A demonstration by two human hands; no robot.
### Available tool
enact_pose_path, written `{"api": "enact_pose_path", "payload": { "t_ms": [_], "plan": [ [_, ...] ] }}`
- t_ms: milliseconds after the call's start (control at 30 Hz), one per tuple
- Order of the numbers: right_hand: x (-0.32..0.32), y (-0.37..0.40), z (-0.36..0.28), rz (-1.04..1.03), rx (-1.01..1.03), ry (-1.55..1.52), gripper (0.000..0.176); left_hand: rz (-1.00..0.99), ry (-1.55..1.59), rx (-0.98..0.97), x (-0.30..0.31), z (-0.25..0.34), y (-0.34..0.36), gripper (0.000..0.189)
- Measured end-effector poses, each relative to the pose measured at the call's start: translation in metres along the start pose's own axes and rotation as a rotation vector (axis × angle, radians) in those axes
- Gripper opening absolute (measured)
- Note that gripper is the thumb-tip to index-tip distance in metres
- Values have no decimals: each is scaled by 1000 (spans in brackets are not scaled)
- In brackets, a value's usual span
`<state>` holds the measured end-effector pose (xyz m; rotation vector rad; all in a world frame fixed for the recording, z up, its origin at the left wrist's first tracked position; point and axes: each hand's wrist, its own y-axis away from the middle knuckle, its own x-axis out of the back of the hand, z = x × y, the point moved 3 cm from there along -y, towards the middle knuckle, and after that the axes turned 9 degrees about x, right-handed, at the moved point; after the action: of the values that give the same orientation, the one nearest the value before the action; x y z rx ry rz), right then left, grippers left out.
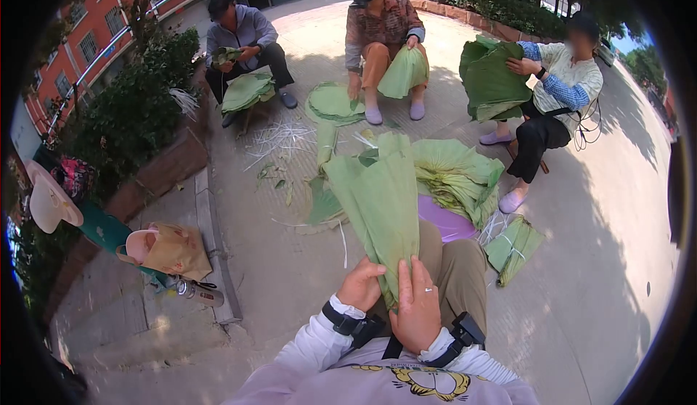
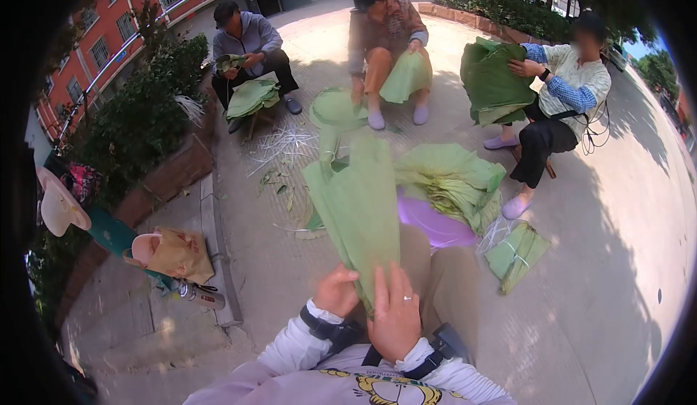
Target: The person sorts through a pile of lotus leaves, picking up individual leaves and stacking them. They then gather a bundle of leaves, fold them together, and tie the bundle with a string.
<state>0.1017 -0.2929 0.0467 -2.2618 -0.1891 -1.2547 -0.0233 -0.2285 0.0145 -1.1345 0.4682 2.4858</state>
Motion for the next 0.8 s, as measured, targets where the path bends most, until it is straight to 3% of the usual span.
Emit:
{"api": "enact_pose_path", "payload": {
  "t_ms": [33,133,200,500,567,667,700,800],
  "plan": [
    [-5,1,1,11,0,39,80,59,-87,5,-2,-3,0,41],
    [-16,3,5,-35,55,59,88,354,-435,3,-8,-9,-10,36],
    [-9,-1,3,14,98,51,83,349,-204,-74,1,-10,-20,34],
    [22,33,17,56,191,-97,57,501,79,-435,49,71,-33,36],
    [11,51,35,12,156,-159,58,469,154,-416,55,82,-30,38],
    [1,61,46,-342,3,-334,61,400,241,-367,69,87,-35,38],
    [11,53,42,-381,87,-327,67,365,255,-343,72,86,-36,38],
    [37,32,57,-303,70,-573,68,265,140,-288,49,86,-28,39]
  ]
}}
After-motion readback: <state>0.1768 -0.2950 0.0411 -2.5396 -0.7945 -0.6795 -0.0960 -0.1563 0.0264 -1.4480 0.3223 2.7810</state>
